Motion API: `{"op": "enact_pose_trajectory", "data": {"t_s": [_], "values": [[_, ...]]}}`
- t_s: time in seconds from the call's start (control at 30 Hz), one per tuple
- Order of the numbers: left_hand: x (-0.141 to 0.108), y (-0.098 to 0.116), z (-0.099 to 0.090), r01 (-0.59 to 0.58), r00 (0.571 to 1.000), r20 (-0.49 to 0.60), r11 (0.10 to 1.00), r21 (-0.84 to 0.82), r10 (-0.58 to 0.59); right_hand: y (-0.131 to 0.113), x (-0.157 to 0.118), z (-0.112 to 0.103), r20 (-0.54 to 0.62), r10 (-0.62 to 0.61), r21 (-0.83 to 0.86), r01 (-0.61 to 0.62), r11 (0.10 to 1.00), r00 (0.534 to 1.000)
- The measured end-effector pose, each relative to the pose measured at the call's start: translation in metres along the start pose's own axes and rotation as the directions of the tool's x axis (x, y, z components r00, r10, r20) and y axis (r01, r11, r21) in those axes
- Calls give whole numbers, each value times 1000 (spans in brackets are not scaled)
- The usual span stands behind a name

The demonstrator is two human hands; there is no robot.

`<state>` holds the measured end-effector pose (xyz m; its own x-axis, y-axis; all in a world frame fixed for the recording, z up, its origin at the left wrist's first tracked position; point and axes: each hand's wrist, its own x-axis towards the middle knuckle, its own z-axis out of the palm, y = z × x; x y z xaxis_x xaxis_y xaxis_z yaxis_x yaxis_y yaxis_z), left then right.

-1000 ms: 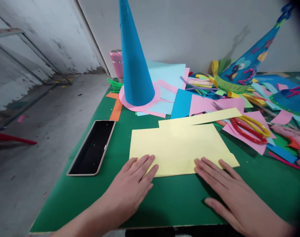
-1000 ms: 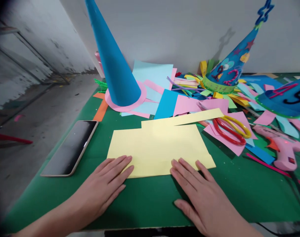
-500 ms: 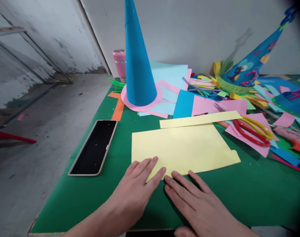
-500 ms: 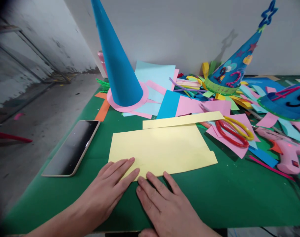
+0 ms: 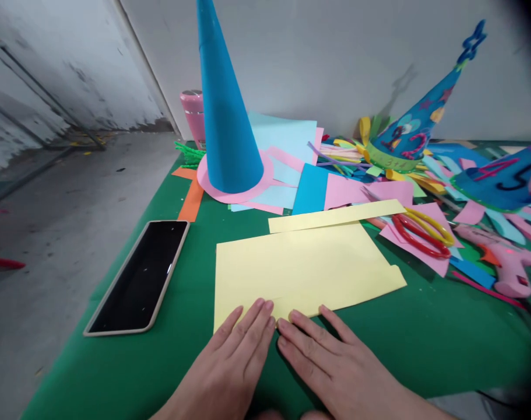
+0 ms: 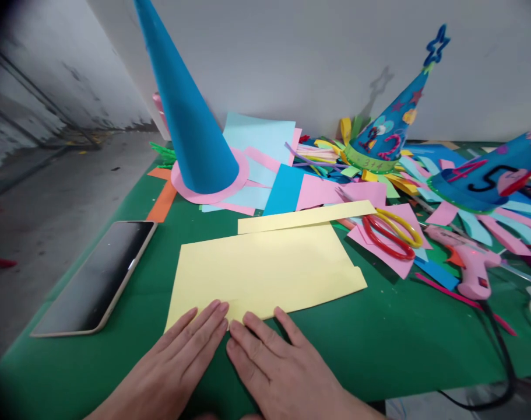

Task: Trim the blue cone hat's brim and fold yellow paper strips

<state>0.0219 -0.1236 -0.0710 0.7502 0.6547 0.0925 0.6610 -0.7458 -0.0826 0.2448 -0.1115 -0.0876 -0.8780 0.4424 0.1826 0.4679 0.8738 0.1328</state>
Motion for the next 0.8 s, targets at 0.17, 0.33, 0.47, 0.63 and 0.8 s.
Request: {"op": "enact_pose_trajectory", "data": {"t_s": [0.17, 0.33, 0.47, 0.63, 0.8], "values": [[-2, -1, 6, -7, 1000, -26, 1000, -9, 7, 8, -13, -4, 86, 18, 33, -21, 999, 996], [-4, 1, 11, -4, 1000, -24, 1000, 7, 5, 16, -27, -8, 169, 49, 81, -64, 995, 984], [-8, 11, 16, 106, 993, -51, 993, -51, -109, 21, -34, -13, 211, 86, 101, -110, 989, 974], [-13, 14, 27, 133, 981, -133, 989, -59, -140, 29, -49, -16, 262, 155, 196, -210, 958, 953], [-18, 1, 40, 16, 983, -186, 999, 35, -9, 40, -65, -16, 310, 229, 192, -297, 935, 923]]}}
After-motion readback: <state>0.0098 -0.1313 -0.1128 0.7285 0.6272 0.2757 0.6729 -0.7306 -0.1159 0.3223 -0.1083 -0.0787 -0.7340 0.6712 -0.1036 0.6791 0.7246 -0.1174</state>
